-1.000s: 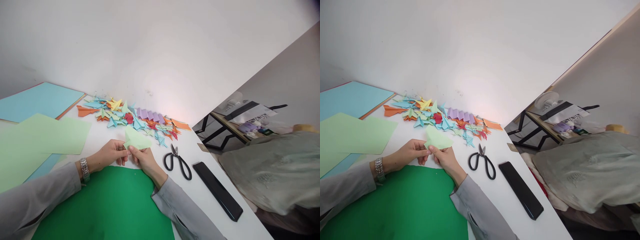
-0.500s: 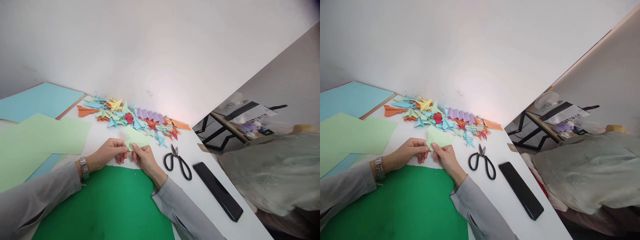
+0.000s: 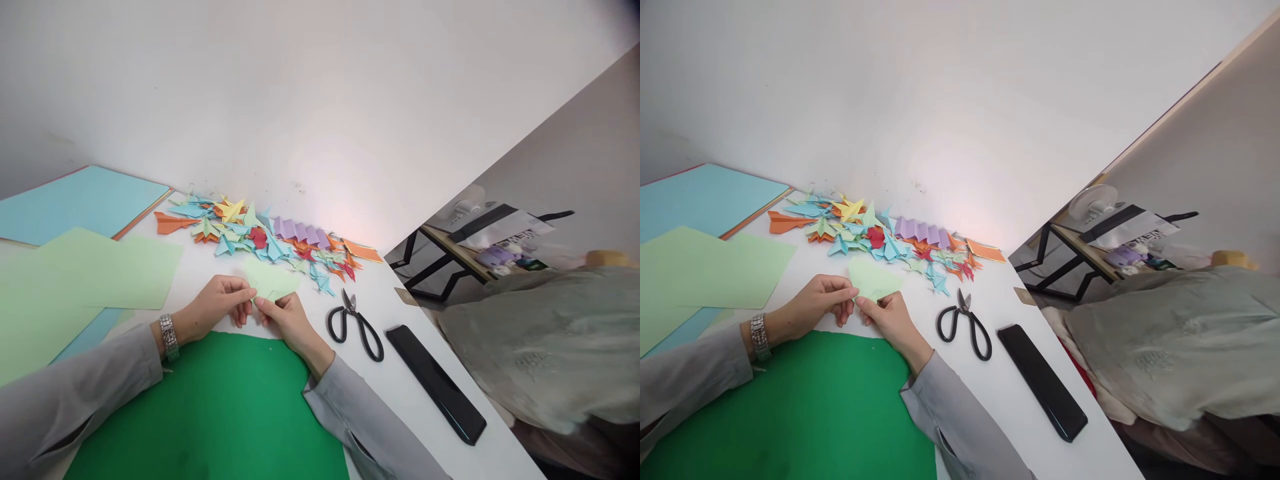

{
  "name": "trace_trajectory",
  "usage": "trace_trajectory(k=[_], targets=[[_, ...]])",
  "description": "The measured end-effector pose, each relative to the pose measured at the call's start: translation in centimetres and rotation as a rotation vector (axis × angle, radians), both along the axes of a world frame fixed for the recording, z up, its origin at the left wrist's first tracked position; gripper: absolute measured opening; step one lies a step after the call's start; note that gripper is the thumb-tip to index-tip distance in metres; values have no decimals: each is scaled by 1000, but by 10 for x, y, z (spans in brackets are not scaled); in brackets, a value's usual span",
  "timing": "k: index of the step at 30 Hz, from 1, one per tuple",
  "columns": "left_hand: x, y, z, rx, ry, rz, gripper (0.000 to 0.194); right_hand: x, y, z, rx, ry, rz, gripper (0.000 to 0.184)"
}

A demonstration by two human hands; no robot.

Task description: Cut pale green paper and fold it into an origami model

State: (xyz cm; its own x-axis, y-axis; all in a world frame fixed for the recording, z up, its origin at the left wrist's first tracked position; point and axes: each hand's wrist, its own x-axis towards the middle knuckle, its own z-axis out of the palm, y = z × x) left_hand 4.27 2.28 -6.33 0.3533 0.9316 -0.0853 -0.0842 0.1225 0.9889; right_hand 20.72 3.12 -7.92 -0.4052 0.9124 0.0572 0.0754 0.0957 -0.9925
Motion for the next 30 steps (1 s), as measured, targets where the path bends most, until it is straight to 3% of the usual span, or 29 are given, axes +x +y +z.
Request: trace_trajectory(k=[4,9,16,21,27,30], targets=[[1,0,-1,23,21,9,30,-1,-1,-2,-42,19,62,42],[1,1,-2,13,21,6,28,2,-1,1,-81,-15,26,43],[0,0,-1,46,59,11,28,3,-2,8,-53,10,106,45],[1,0,0,50,71,17,32,2,-3,5,-25,-66,120,41],[-1,1,-1,58,96,39,30,-1,-2,2,-47,-15,153,41],[0,-1,1,71,81,-15,23,1,-2,2,-45,13,179,38]])
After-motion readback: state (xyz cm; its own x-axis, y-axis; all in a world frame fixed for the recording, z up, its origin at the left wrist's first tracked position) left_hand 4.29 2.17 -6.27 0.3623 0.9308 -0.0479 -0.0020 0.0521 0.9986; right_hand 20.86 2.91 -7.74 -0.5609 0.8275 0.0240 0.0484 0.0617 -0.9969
